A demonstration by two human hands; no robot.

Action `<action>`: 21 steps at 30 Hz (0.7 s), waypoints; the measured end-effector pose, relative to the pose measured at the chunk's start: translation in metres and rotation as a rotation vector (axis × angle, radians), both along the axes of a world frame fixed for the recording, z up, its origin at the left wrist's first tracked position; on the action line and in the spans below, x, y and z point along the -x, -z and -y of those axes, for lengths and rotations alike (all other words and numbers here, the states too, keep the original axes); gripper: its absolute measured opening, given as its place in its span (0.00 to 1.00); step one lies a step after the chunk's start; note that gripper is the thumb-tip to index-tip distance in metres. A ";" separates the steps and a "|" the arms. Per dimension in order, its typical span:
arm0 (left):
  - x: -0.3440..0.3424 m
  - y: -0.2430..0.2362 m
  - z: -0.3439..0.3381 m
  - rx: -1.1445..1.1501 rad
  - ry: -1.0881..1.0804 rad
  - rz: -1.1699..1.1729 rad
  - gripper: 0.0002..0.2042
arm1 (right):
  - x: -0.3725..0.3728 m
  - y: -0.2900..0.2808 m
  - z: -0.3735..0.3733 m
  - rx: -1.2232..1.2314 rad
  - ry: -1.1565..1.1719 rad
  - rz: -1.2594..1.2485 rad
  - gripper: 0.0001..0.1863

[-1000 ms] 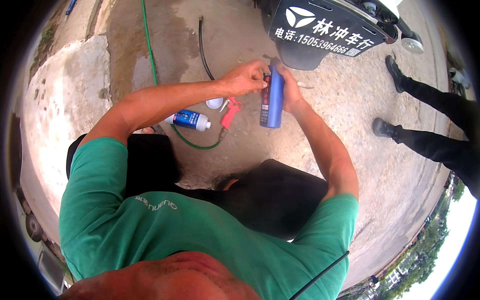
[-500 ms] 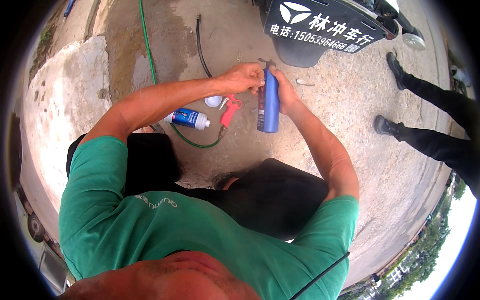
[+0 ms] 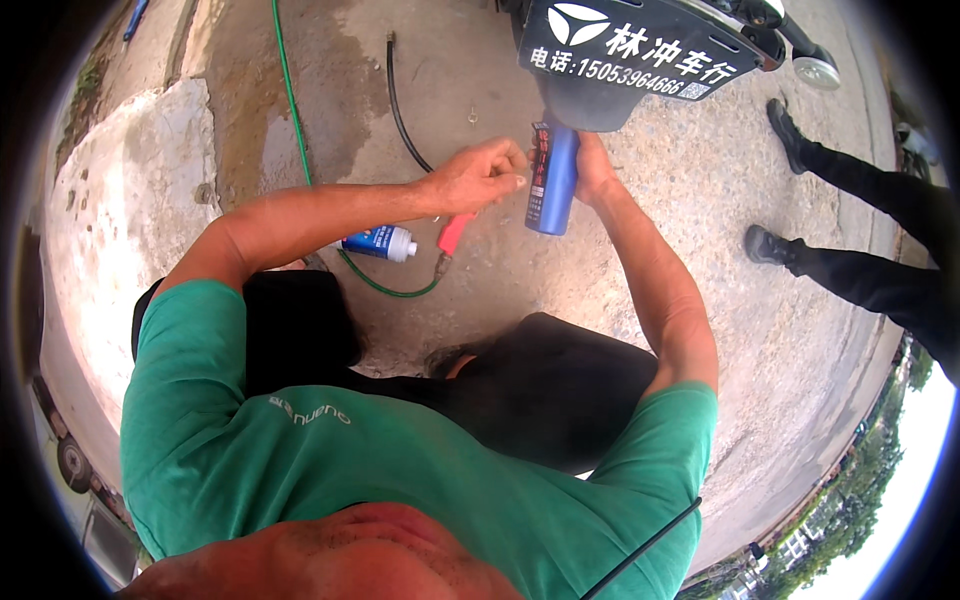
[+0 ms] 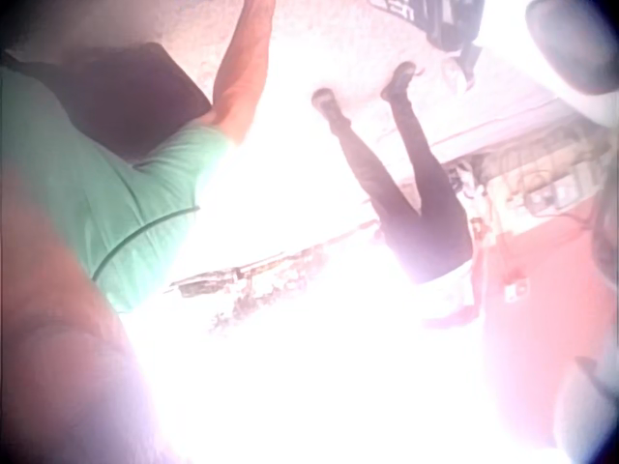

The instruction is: The person prepares cleaning or maintenance fluid in a blue bottle by adding materials from a white bottle and small components, then applies fluid to the rear of a white electric scooter.

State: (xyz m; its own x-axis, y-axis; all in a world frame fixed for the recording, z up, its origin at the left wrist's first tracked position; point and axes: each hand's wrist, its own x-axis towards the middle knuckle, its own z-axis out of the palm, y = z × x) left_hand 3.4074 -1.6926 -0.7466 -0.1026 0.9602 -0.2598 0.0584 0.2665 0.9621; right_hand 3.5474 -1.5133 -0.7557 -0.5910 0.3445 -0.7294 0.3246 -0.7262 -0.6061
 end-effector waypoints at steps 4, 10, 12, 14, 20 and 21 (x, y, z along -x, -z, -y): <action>0.029 -0.004 -0.025 -0.040 -0.080 -0.101 0.14 | 0.009 -0.008 0.011 -0.052 -0.026 0.003 0.30; 0.024 0.006 -0.033 -0.112 0.011 -0.131 0.11 | 0.009 -0.009 0.021 -0.044 -0.084 -0.011 0.29; 0.028 0.007 -0.033 -0.283 0.062 -0.410 0.10 | 0.007 -0.010 0.018 -0.018 -0.089 0.013 0.29; 0.025 0.003 -0.025 -0.383 0.158 -0.454 0.09 | 0.006 -0.013 0.021 -0.032 -0.081 0.075 0.30; -0.018 -0.024 0.021 -0.678 0.498 -0.429 0.07 | -0.005 0.007 0.005 -0.115 0.025 0.138 0.33; -0.023 -0.030 0.026 -0.667 0.535 -0.405 0.07 | -0.007 0.011 -0.001 -0.136 0.030 0.139 0.33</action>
